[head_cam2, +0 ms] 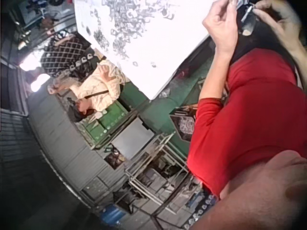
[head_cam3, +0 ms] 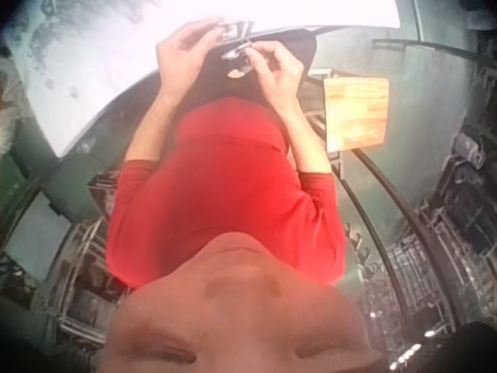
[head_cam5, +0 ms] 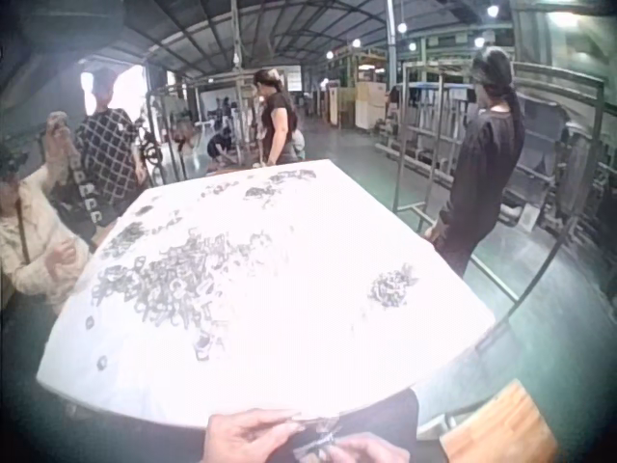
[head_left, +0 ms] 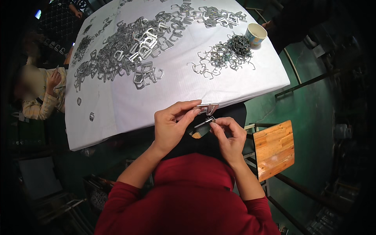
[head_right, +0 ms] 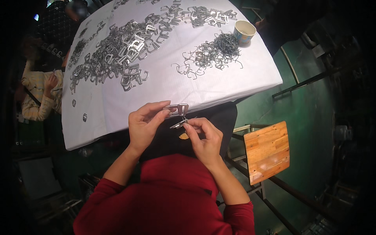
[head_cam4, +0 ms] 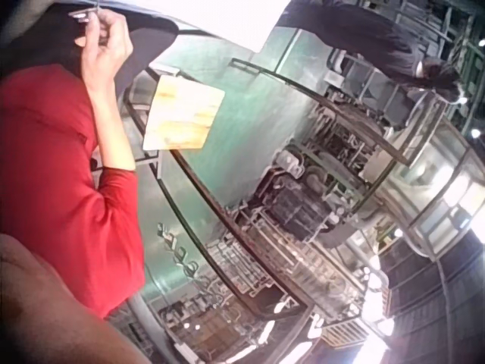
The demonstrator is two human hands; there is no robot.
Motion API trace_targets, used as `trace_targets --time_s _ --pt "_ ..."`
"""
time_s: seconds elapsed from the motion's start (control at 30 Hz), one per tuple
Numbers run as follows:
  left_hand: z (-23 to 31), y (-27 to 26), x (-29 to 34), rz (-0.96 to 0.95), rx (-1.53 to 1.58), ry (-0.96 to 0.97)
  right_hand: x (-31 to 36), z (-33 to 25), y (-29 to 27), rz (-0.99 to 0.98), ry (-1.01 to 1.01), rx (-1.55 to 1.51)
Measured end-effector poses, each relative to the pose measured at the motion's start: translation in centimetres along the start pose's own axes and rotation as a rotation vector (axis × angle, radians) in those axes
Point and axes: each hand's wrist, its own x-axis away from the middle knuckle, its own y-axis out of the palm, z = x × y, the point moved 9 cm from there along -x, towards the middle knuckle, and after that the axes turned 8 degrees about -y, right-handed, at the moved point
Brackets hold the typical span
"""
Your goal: The person takes metal hooks from a table and hangs them onto a rack.
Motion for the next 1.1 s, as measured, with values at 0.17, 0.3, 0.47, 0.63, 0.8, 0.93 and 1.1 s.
trace_targets --time_s 0.17,0.3,0.47,0.63,0.8,0.93,1.1 --pt "0.3 0.4 1.4 -0.018 -0.050 0.053 0.0 0.9 0.5 -0.002 0.027 0.073" --pt "0.5 0.0 1.7 -0.013 -0.195 0.235 -0.4 1.1 0.9 -0.066 0.004 0.082" --pt "-0.9 -0.4 1.7 -0.054 -0.143 0.133 -3.9 5.7 -1.7 -0.106 0.180 0.202" --pt "-1.8 -0.2 1.4 -0.080 -0.141 0.154 -11.8 10.6 -0.2 -0.215 -0.024 0.568" --pt "-2.6 -0.7 1.6 -0.083 -0.103 0.128 -14.3 12.3 3.5 -0.414 -0.171 0.869" --pt "-2.2 -1.2 1.8 -0.083 -0.172 0.227 -14.5 12.1 3.6 -0.342 -0.172 0.851" --pt "-2.3 -1.6 1.9 -0.078 -0.116 0.202 -14.4 12.9 4.2 -0.459 -0.207 0.893"
